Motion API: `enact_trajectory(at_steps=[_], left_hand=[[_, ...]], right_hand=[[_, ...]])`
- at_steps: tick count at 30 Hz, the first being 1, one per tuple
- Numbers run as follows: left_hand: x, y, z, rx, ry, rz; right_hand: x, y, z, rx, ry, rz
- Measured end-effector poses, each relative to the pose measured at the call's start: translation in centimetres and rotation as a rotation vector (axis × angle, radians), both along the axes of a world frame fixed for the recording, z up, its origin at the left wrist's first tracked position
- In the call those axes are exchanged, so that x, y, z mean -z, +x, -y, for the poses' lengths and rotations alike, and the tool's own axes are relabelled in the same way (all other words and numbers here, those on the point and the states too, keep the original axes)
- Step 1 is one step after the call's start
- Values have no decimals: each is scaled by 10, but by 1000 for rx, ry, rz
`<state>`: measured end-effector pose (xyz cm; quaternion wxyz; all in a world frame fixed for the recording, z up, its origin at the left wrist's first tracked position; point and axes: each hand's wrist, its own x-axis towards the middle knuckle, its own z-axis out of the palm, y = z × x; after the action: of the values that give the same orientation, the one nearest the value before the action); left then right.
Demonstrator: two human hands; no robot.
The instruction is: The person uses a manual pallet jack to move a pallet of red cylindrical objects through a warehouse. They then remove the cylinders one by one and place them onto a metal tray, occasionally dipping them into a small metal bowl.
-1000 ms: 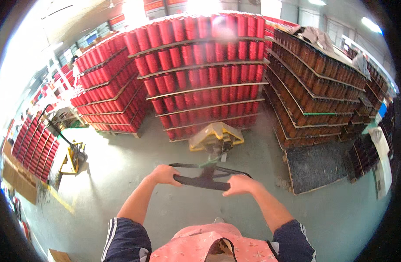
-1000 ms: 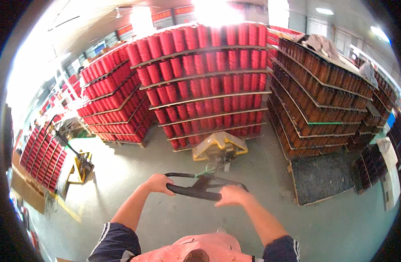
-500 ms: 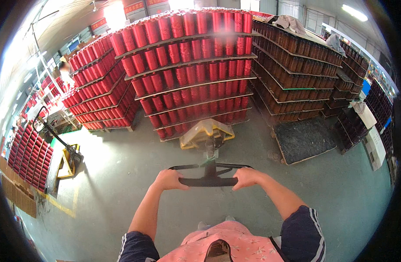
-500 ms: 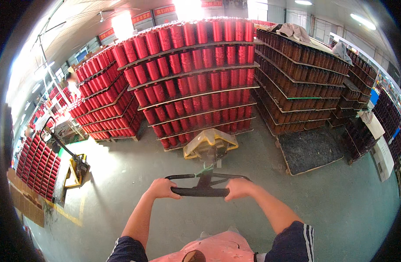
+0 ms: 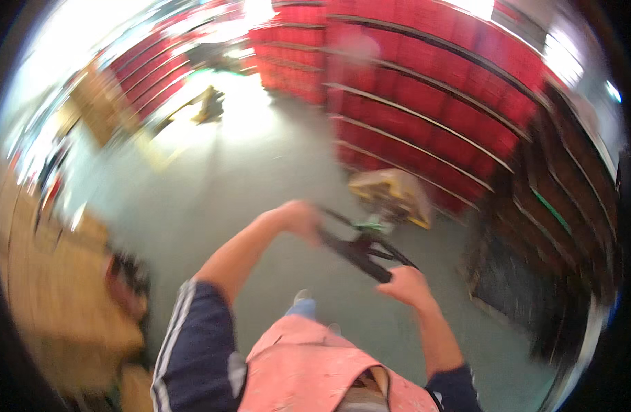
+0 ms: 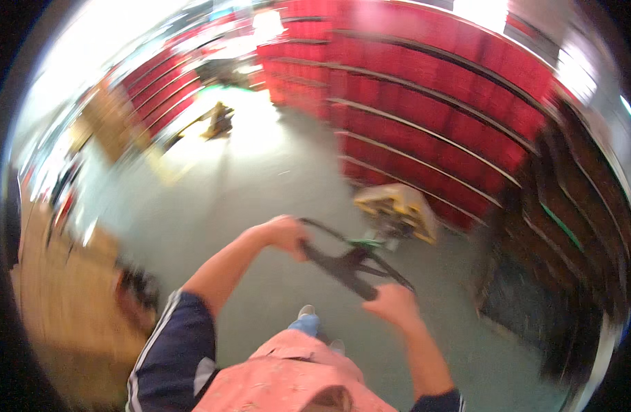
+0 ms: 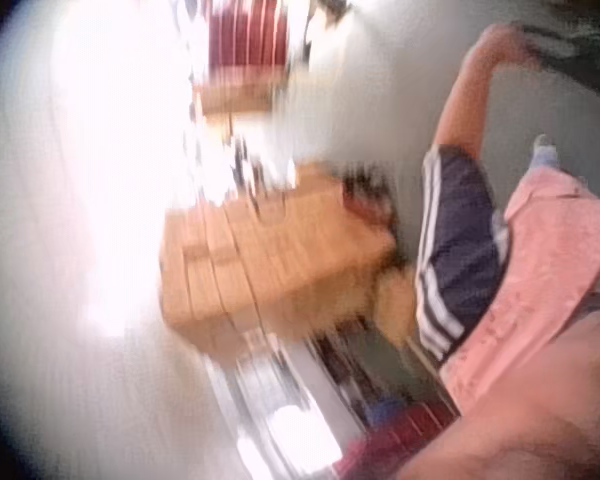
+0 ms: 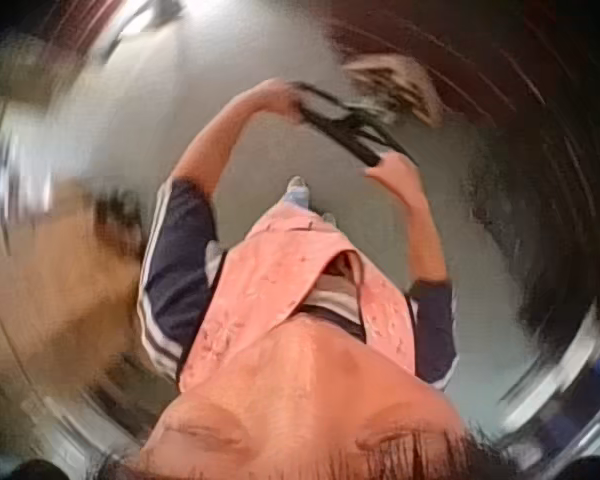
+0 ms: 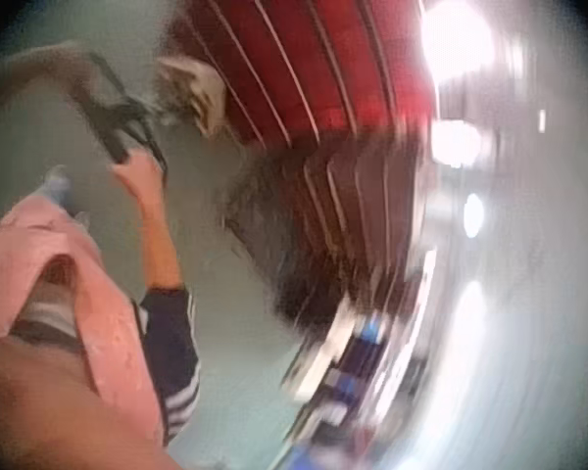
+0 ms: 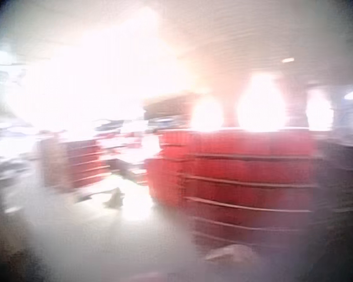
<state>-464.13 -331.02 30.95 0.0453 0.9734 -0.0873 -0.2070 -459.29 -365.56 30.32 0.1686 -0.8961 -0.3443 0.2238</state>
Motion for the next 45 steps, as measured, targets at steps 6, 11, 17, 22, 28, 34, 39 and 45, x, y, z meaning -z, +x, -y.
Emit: enact_trajectory(at_steps=[6, 11, 17, 22, 28, 34, 39, 45], left_hand=[[16, -121, 26, -88, -160, 263], [10, -221, 40, -151, -166, 277], [-3, -287, 82, -99, -142, 354], [2, -358, 119, -192, -63, 151], [-21, -461, 141, -220, -12, 310], [-61, -523, 223, -354, -100, 271], [-65, -580, 289, -313, -19, 300], [-68, -626, 359, -319, -36, 353]], right_hand=[[29, -119, 23, 65, 34, 89], [44, -189, 32, 66, 77, 15], [23, -268, 69, 112, 79, 60], [3, -341, 108, 30, -8, 80], [-14, -426, 132, 2, 41, 44], [-30, -476, 199, -78, 221, 105], [-33, -515, 256, -122, 183, 20], [-37, -545, 323, -216, 89, 137]])
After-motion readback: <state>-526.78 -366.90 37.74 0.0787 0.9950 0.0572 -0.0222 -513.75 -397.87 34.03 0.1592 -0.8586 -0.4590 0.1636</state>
